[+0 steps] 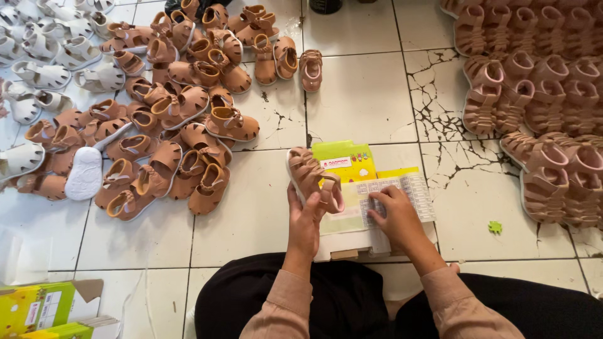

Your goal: The person sits on the floor and inspects multiple pairs of small pink shoes, turning them over to check the soles and uppers. The person handles the shoes one at a time, placing inspected pairs back in a row on the floor.

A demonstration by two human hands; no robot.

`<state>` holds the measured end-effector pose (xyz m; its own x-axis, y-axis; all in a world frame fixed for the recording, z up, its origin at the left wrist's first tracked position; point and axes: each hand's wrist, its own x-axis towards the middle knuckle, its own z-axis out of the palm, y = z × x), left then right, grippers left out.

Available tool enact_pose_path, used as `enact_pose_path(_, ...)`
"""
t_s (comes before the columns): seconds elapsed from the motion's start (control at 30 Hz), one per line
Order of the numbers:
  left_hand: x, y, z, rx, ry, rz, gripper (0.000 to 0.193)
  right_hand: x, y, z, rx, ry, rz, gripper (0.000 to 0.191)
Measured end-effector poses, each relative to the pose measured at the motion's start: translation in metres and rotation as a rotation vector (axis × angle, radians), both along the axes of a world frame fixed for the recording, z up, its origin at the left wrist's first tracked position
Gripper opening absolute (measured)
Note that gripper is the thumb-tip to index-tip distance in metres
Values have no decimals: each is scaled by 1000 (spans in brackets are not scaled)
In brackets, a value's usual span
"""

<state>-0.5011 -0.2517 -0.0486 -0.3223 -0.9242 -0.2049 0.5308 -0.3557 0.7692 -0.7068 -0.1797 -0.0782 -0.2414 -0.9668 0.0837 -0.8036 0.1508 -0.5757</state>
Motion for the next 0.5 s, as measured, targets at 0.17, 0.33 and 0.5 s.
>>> enact_pose_path(0.17, -3, 5, -6, 43, 78, -7, 66, 3, -1, -4, 7, 47, 2, 29)
enact_pose_path(0.33, -7, 7, -10, 52, 40, -12, 62, 5, -10, -11, 36, 136, -36, 17)
enact_pose_path(0.5, -5, 7, -13, 26, 27, -5, 61, 7, -14, -16, 67, 203, 10, 18)
